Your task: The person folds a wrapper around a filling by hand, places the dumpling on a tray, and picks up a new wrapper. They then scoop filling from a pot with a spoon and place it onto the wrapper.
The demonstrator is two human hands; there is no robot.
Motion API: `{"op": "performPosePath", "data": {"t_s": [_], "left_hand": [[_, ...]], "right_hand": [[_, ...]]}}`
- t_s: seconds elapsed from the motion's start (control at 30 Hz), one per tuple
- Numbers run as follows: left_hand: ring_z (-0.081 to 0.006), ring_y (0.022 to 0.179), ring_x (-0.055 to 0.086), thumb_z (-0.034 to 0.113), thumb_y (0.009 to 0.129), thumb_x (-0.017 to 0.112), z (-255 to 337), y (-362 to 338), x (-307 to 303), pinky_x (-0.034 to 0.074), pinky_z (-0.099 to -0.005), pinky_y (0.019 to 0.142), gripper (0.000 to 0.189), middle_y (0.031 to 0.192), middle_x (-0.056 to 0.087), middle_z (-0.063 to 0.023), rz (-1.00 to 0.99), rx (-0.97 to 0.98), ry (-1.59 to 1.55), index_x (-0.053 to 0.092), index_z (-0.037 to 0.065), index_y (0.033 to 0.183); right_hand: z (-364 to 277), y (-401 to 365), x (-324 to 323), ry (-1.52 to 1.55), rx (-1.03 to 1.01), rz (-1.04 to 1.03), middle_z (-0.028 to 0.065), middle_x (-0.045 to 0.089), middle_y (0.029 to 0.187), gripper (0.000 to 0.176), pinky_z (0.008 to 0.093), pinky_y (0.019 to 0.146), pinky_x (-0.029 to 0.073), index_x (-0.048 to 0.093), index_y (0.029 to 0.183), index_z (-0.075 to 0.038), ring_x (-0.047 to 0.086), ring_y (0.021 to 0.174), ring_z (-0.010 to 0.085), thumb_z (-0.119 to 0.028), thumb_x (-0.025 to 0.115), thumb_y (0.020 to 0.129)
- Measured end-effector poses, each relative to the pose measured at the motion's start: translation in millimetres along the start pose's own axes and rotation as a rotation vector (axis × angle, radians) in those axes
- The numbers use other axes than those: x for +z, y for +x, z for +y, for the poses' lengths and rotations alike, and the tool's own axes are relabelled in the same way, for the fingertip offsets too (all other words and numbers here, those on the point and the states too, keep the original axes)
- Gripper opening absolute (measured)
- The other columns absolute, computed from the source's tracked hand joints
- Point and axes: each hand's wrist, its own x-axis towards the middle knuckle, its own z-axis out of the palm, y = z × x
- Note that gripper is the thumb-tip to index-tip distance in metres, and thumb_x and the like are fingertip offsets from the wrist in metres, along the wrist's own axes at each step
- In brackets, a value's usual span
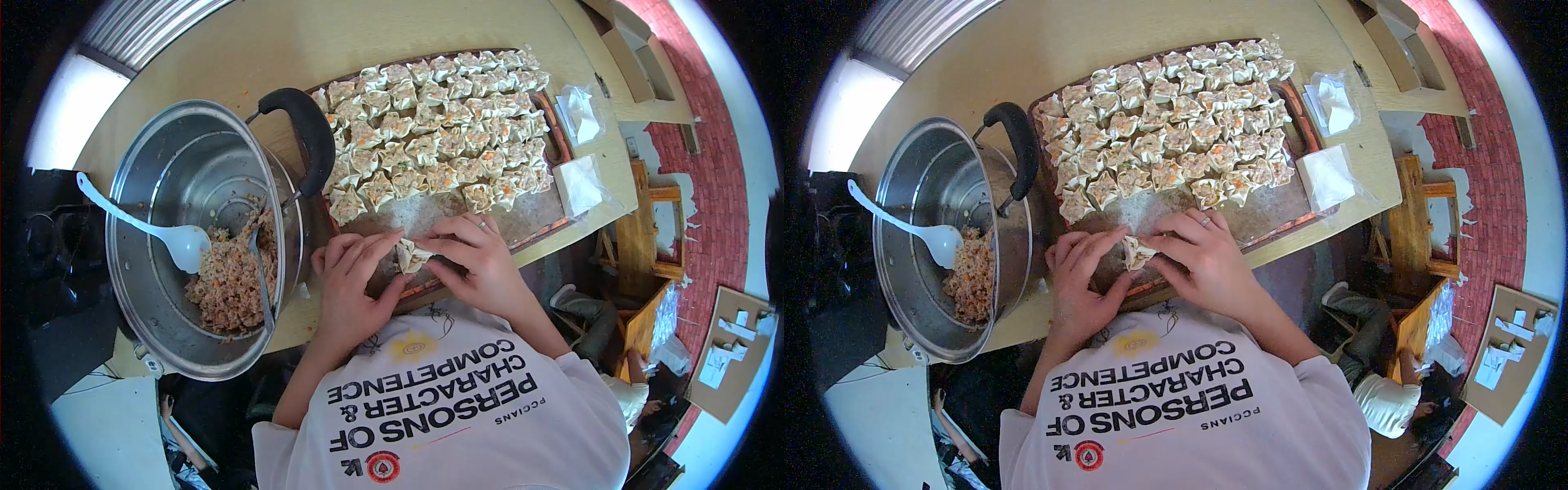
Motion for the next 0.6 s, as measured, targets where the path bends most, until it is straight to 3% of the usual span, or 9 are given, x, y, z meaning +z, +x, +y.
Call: {"op": "performPosePath", "data": {"t_s": [0.6], "left_hand": [[-0.0268, 0.113, 0.057, 0.012, 0.073, 0.086, 0.4, 0.0, 2.0, 0.036, -0.0437, 0.102, 0.051, 0.118, 0.072, -0.0008, 0.051, -0.017, -0.062, 0.071, 0.018, 0.122]], "right_hand": [[-5.8, 3.9, -3.9, -0.023, -0.028, 0.045, 0.0004, 0.066, 0.102, 0.021, 0.0383, 0.083, 0.047, 0.077, 0.103, -0.010, 0.063, 0.094, 0.0226, -0.009, 0.077, 0.082]]}}
